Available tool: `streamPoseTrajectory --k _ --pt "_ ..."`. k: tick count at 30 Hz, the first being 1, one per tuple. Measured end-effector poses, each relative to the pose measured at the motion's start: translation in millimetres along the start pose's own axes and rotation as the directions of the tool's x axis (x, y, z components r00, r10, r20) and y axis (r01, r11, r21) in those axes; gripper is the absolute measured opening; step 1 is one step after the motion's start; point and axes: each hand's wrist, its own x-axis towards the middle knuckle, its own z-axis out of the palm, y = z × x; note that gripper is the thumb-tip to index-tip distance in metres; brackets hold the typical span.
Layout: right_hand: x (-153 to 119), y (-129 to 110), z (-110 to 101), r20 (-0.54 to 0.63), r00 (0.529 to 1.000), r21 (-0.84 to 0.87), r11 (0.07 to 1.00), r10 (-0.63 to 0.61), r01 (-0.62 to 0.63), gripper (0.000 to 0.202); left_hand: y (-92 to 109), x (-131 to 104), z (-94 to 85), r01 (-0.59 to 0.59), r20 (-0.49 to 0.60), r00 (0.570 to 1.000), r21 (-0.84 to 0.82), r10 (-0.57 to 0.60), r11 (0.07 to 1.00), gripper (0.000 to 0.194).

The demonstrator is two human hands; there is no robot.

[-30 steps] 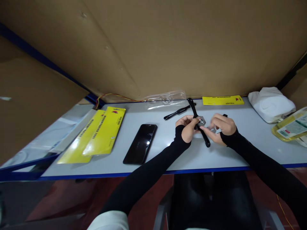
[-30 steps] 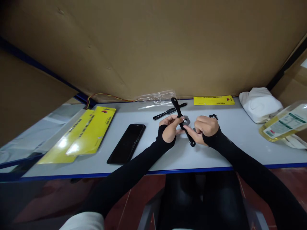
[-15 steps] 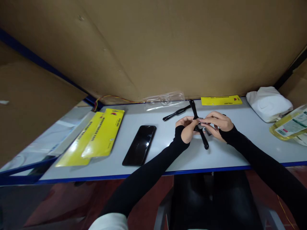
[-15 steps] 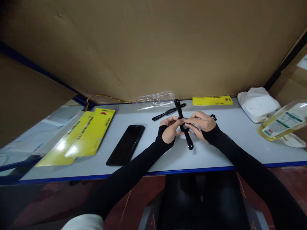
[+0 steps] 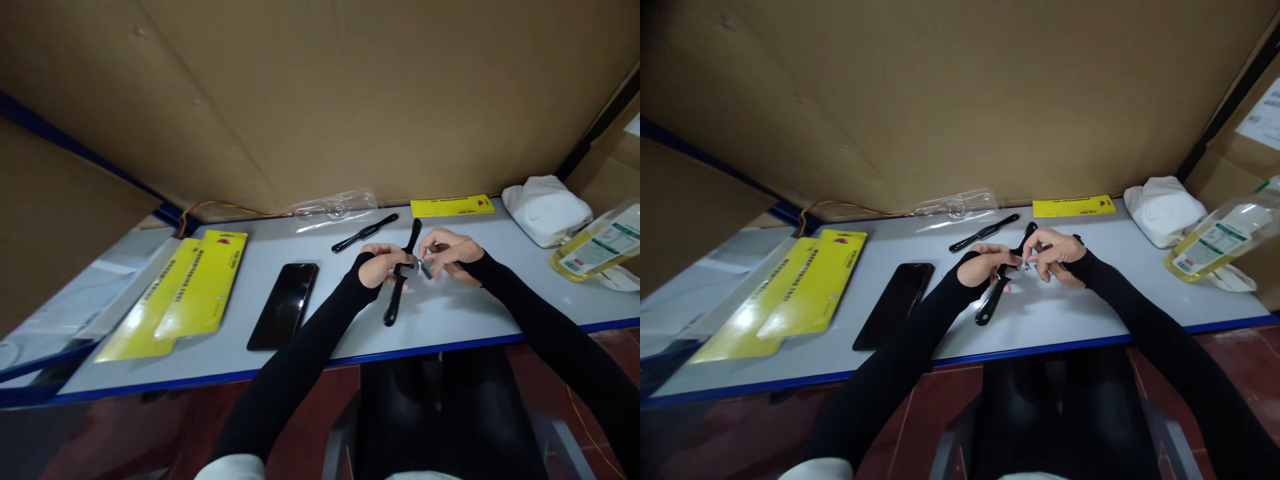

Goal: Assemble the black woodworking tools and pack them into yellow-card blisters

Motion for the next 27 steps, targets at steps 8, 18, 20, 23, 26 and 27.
streamPoseTrajectory --k 8,18,20,23,26,27 --pt "-10 5 51 -0.153 0.988 -0.280 0.957 0.027 -0.069 0.015 -15 21 9.5 -0.079 -0.232 0.971 -0.121 0.050 0.989 0.016" --pt "-7 29 40 -0.227 0.973 -0.402 0.907 0.034 -0.125 0.018 6 30 -23.7 -0.107 -0.284 0.957 -0.147 0.062 0.983 0.016" --pt "-1 34 41 -0.230 0.966 -0.459 0.862 0.119 -0.215 0.023 8 31 -31.9 -0.160 -0.271 0.955 -0.136 0.118 0.978 0.017" --pt "8 41 50 -0.055 0.963 -0.494 0.831 0.263 -0.255 0.033 8 34 -37.6 -0.184 -0.236 0.960 -0.125 0.151 0.975 0.021" --pt "14 49 56 0.075 0.907 -0.509 0.798 0.414 -0.322 0.022 4 36 -35.1 -0.168 -0.219 0.966 -0.122 0.138 0.978 0.024" --pt "15 51 56 0.067 0.885 -0.508 0.779 0.461 -0.368 0.017 3 37 -33.2 -0.167 -0.217 0.967 -0.132 0.135 0.977 0.024"
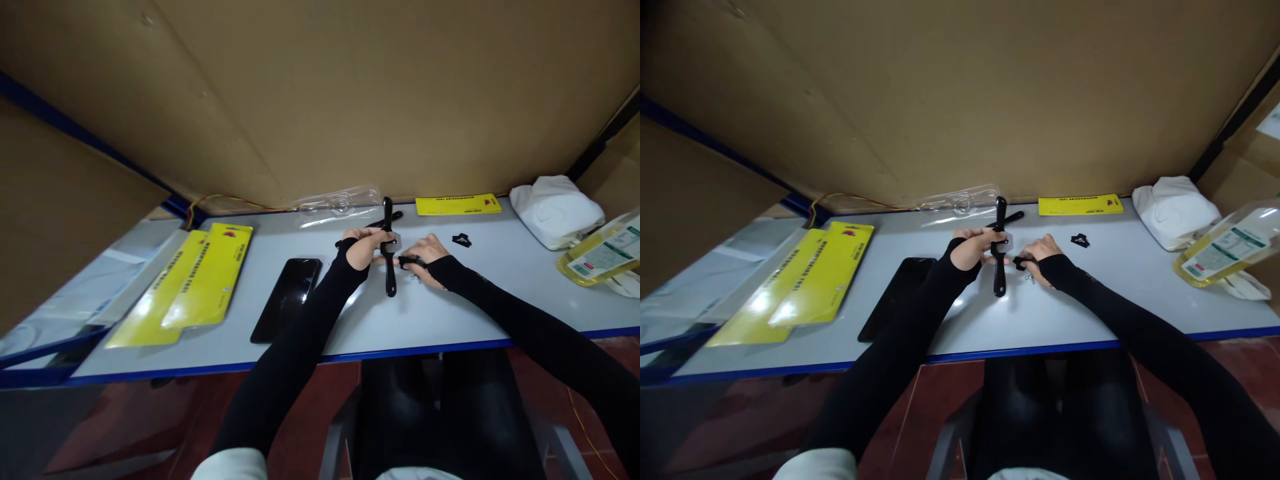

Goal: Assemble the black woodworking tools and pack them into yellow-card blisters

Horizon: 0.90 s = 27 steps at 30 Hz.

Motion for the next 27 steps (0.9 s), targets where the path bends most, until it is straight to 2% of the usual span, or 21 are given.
streamPoseTrajectory --k 3,6,9,11,12,14,17,20,23,27 --pt "1 6 -3 -0.083 0.993 0.066 0.994 0.090 -0.084 0.010 -6 -1 5.7 -0.001 -0.047 0.999 -0.059 -0.002 0.998 0.024" --pt "-2 10 -15 -0.239 0.965 0.267 0.963 0.105 -0.039 0.008 -12 -4 9.6 -0.027 -0.104 0.995 -0.126 0.014 0.992 0.023" --pt "-5 6 -35 -0.297 0.937 0.593 0.805 0.185 0.029 0.017 -15 -7 11.9 -0.033 -0.091 0.996 -0.149 0.019 0.988 0.024" --pt "-8 0 -47 -0.306 0.935 0.698 0.710 0.177 0.094 0.030 -17 -10 13.6 -0.007 -0.056 0.998 -0.131 -0.001 0.991 0.026" --pt "-10 -2 -52 -0.300 0.944 0.702 0.702 0.137 0.121 0.033 -18 -11 14.5 0.012 -0.036 0.999 -0.118 -0.016 0.993 0.027" --pt "-15 -4 -59 -0.235 0.972 0.642 0.753 0.014 0.144 0.033 -19 -14 16.4 0.050 0.012 0.999 -0.092 -0.049 0.995 0.028" --pt "-20 0 -62 -0.031 0.990 0.500 0.856 -0.137 0.134 0.042 -21 -19 19.2 0.126 0.096 0.988 -0.021 -0.123 0.992 0.032" --pt "-23 7 -65 0.142 0.980 0.450 0.891 -0.136 0.058 0.063 -23 -26 22.2 0.184 0.178 0.965 0.072 -0.194 0.980 0.040" --pt "-24 9 -70 0.205 0.975 0.470 0.882 -0.086 -0.021 0.075 -24 -35 25.4 0.177 0.267 0.942 0.115 -0.202 0.977 0.048" --pt "-26 5 -76 0.163 0.985 0.438 0.899 -0.062 -0.016 0.052 -24 -41 27.9 0.154 0.305 0.935 0.108 -0.180 0.982 0.052"
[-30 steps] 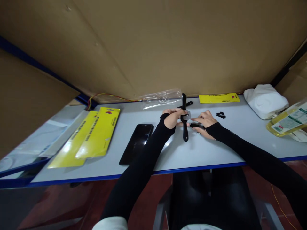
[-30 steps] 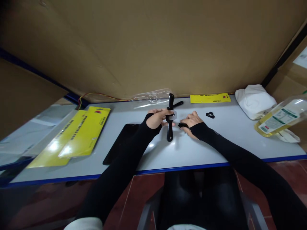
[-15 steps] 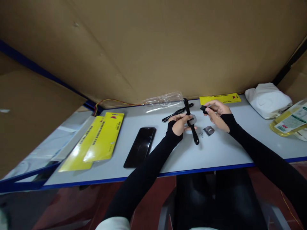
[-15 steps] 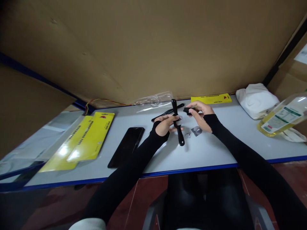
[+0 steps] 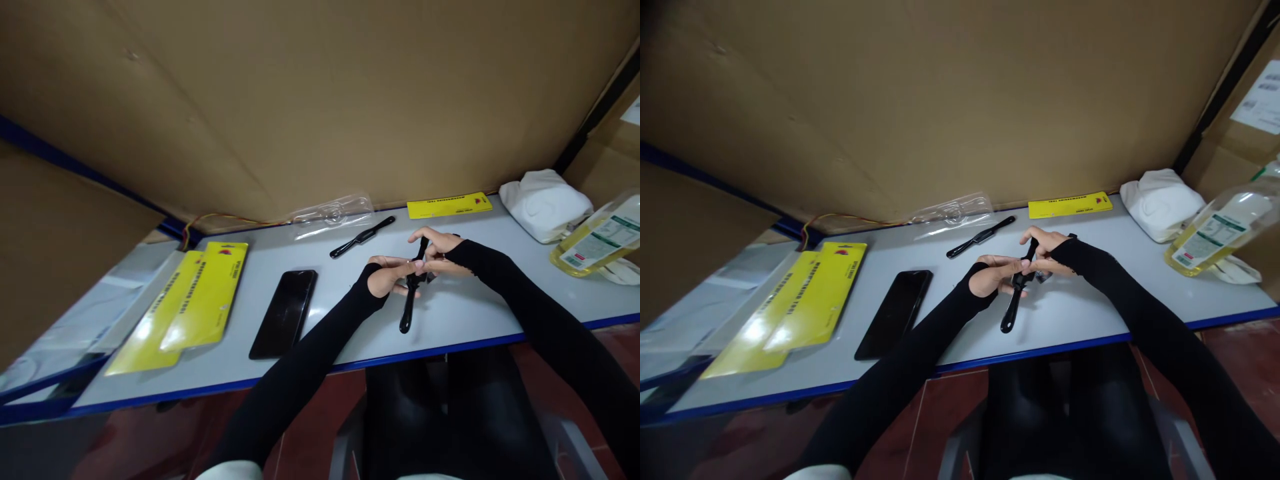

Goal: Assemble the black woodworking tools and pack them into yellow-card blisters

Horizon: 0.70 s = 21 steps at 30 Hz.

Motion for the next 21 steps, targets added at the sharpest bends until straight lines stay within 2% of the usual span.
streamPoseTrajectory --k 3,6,8,12,14,17,21 --pt "0 -3 3 -0.058 0.998 0.049 0.999 0.008 -0.005 0.046 3 -1 0.7 -0.026 -0.051 0.998 -0.020 0.025 0.999 0.047" --pt "2 -4 12 -0.180 0.983 0.249 0.968 0.034 0.012 0.051 4 -3 2.8 -0.103 -0.112 0.989 -0.063 0.096 0.993 0.041" --pt "4 -5 20 -0.232 0.971 0.377 0.926 0.061 0.032 0.054 2 -5 5.4 -0.179 -0.160 0.974 -0.091 0.163 0.980 0.039" --pt "8 -4 33 -0.261 0.960 0.534 0.844 0.106 0.052 0.056 -4 -5 9.4 -0.288 -0.273 0.930 -0.119 0.247 0.950 0.041" --pt "10 -3 37 -0.288 0.950 0.586 0.806 0.116 0.079 0.053 -6 -3 9.4 -0.326 -0.284 0.918 -0.138 0.278 0.935 0.043" --pt "10 -3 40 -0.321 0.939 0.630 0.768 0.124 0.114 0.051 -4 -2 7.1 -0.330 -0.244 0.925 -0.142 0.290 0.933 0.045" --pt "8 -8 40 -0.353 0.932 0.604 0.781 0.083 0.159 0.047 1 -5 5.6 -0.325 -0.245 0.926 -0.121 0.289 0.938 0.045"
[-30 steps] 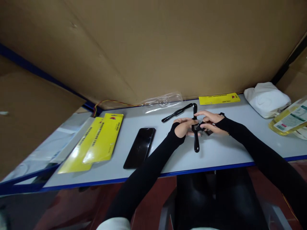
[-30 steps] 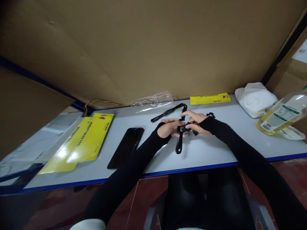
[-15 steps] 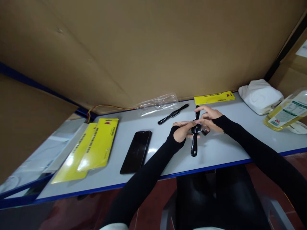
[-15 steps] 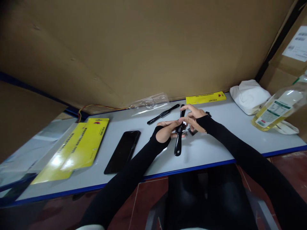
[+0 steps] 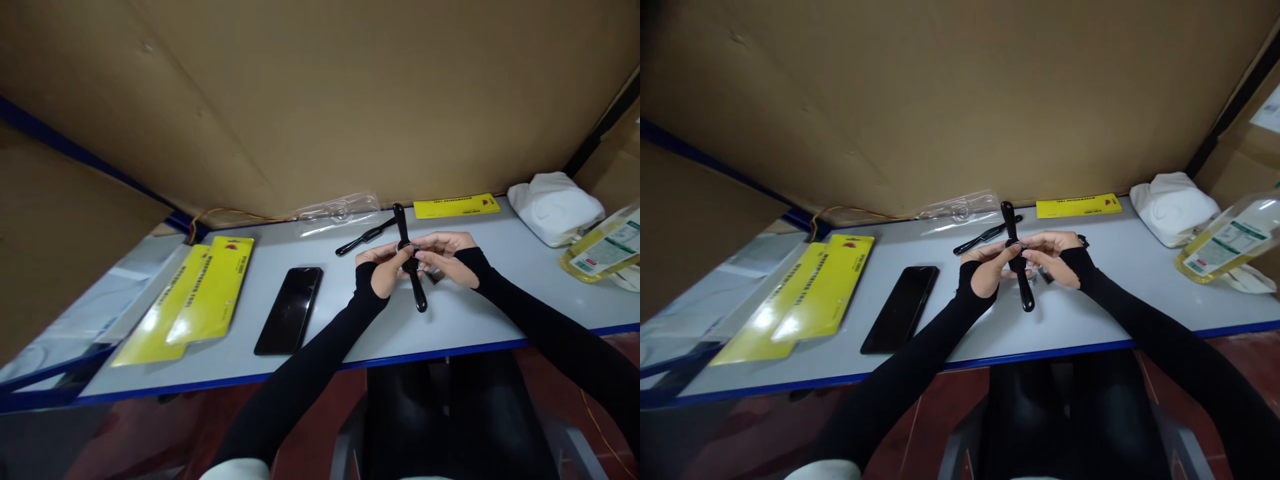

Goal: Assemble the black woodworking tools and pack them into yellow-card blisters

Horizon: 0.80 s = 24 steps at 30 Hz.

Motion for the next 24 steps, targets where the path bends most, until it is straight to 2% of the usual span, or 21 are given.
streamPoseTrajectory --k 10,21,24 --pt "-2.4 -3.0 1.1 -0.016 0.999 -0.072 0.996 -0.048 0.046 0.050 -2.3 -5.0 3.8 -0.050 -0.089 0.995 -0.013 0.049 0.999 0.042" --pt "-3.4 -5.1 0.0 0.028 0.997 -0.081 0.993 -0.079 0.081 0.046 0.7 -8.3 3.4 -0.113 -0.077 0.991 -0.014 0.112 0.993 0.045" --pt "-2.5 -6.6 -4.6 -0.022 0.996 -0.170 0.982 -0.086 0.081 0.047 1.7 -5.4 0.9 -0.138 -0.084 0.987 -0.018 0.136 0.990 0.046"
